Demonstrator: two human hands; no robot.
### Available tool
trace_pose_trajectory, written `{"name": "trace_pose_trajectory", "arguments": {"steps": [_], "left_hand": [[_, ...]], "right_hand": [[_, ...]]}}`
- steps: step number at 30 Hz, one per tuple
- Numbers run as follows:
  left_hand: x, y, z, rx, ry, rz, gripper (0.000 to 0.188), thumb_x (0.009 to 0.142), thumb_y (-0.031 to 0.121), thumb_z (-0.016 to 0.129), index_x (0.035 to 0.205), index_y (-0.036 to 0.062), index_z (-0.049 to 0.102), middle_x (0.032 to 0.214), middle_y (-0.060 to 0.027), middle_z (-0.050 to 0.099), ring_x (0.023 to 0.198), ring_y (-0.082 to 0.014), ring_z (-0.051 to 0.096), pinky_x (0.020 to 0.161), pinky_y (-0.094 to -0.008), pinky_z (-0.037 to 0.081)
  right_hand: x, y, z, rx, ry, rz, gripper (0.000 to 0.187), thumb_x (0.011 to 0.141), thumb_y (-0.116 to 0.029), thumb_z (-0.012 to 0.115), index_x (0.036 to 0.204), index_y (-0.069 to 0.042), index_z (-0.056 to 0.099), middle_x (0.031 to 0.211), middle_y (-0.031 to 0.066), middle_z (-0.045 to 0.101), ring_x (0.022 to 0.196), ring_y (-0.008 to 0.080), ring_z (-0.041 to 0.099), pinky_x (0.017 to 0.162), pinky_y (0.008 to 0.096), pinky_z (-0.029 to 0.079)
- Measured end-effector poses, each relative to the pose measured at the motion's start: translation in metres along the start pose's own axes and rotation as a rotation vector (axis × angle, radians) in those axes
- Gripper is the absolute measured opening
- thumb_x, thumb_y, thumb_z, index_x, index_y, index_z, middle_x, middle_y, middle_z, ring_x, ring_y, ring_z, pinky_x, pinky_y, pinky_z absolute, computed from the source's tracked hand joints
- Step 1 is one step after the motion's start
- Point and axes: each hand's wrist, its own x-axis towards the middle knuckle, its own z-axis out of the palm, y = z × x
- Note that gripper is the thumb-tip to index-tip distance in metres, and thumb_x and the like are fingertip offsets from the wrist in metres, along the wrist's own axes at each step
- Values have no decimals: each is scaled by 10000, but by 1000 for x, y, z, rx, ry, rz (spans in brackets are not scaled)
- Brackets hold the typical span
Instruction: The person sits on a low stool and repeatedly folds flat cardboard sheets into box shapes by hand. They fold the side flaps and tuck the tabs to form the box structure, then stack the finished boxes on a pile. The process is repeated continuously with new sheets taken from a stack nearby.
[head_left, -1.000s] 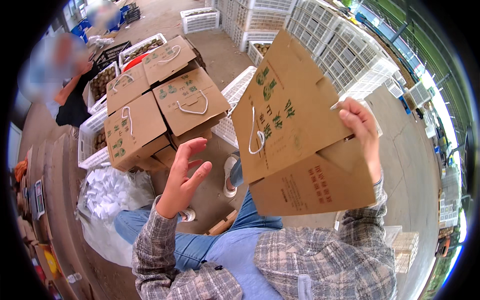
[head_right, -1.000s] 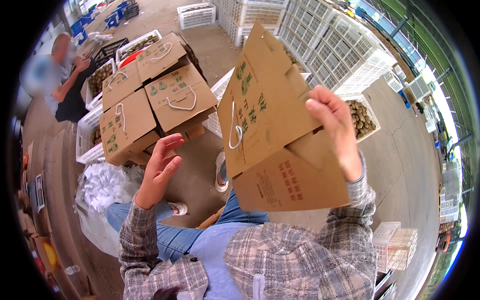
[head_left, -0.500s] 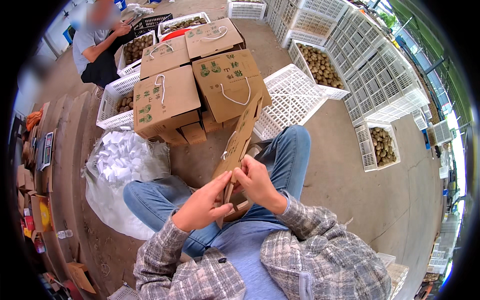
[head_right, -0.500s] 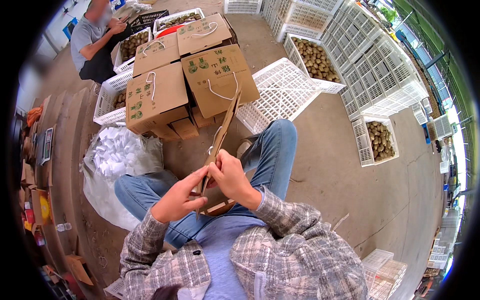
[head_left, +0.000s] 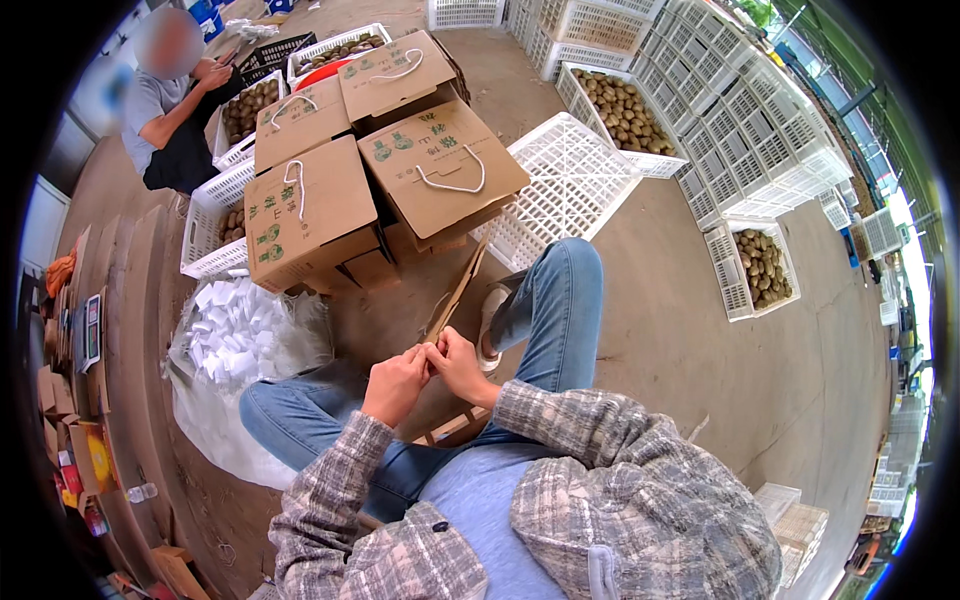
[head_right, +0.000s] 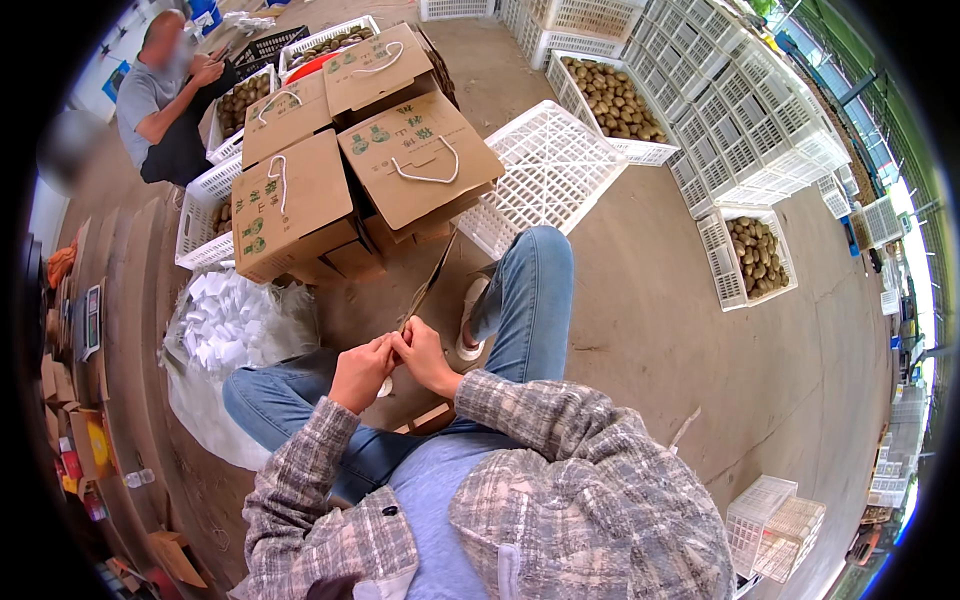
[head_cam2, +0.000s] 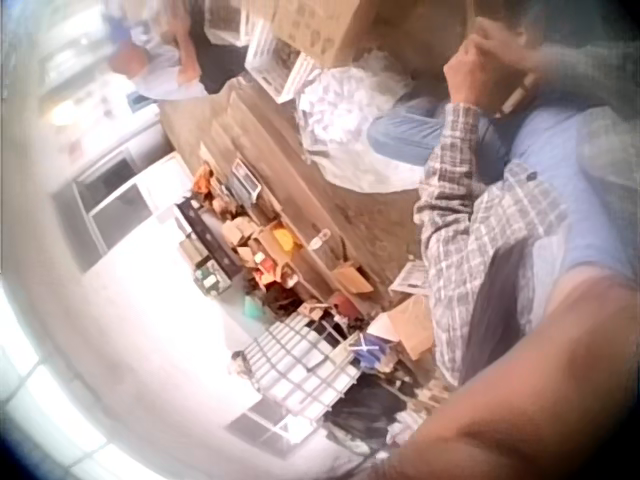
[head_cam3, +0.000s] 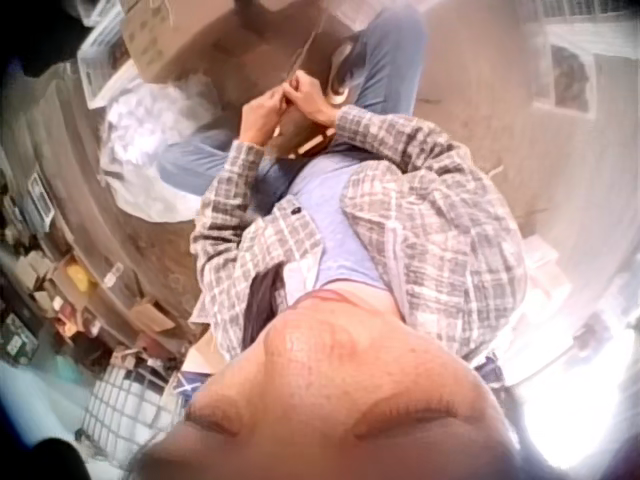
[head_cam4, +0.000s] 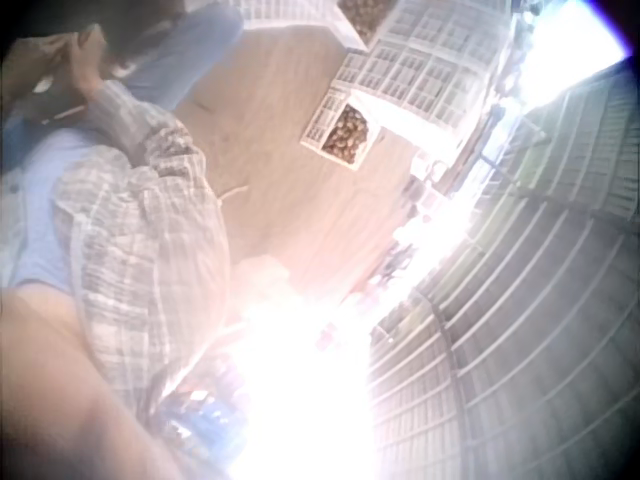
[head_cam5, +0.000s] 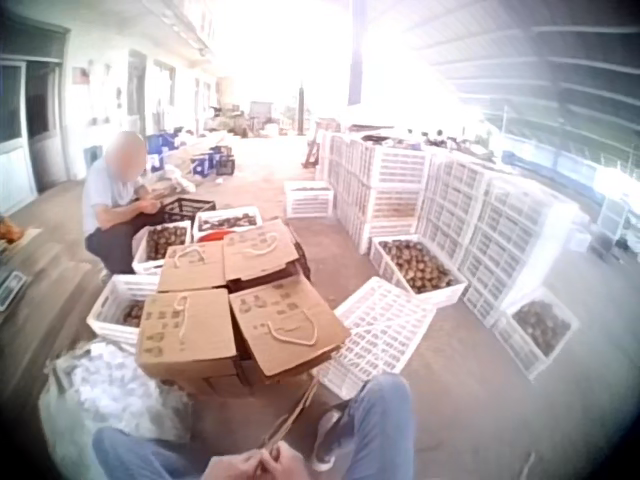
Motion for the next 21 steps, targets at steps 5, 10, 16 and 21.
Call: {"name": "trace_pose_trajectory", "arguments": {"steps": [5,10,16,21], "left_hand": [[7,-55,59,129,-195,9,235,922,212,631,1118,84,662,955,-75,696,738,-281,689,629,-398,558],[-6,-62,66,75,-127,14,324,949,249,616,1246,121,628,917,-76,678,725,-273,685,614,-397,553],[-4,-50,68,-340,-62,-316,276,994,267,570,1176,105,701,1048,-104,704,909,-308,690,780,-383,552],[1,-73,65,-108,59,-289,220,992,256,555,1099,134,704,1032,-85,709,876,-322,687,746,-411,554]], "right_hand": [[16,57,18,163,-155,174,331,947,-272,699,855,-21,505,752,120,600,662,182,630,532,366,477],[21,23,-7,-440,-189,-177,305,878,-258,722,947,-20,544,963,160,584,898,354,609,766,418,514],[38,22,-29,-793,-80,-665,305,757,-165,722,982,-35,561,1079,136,542,1039,284,543,878,369,499],[44,27,-26,-1050,-251,-744,135,804,-174,606,896,-79,637,972,64,584,1071,226,537,976,399,406]]}}
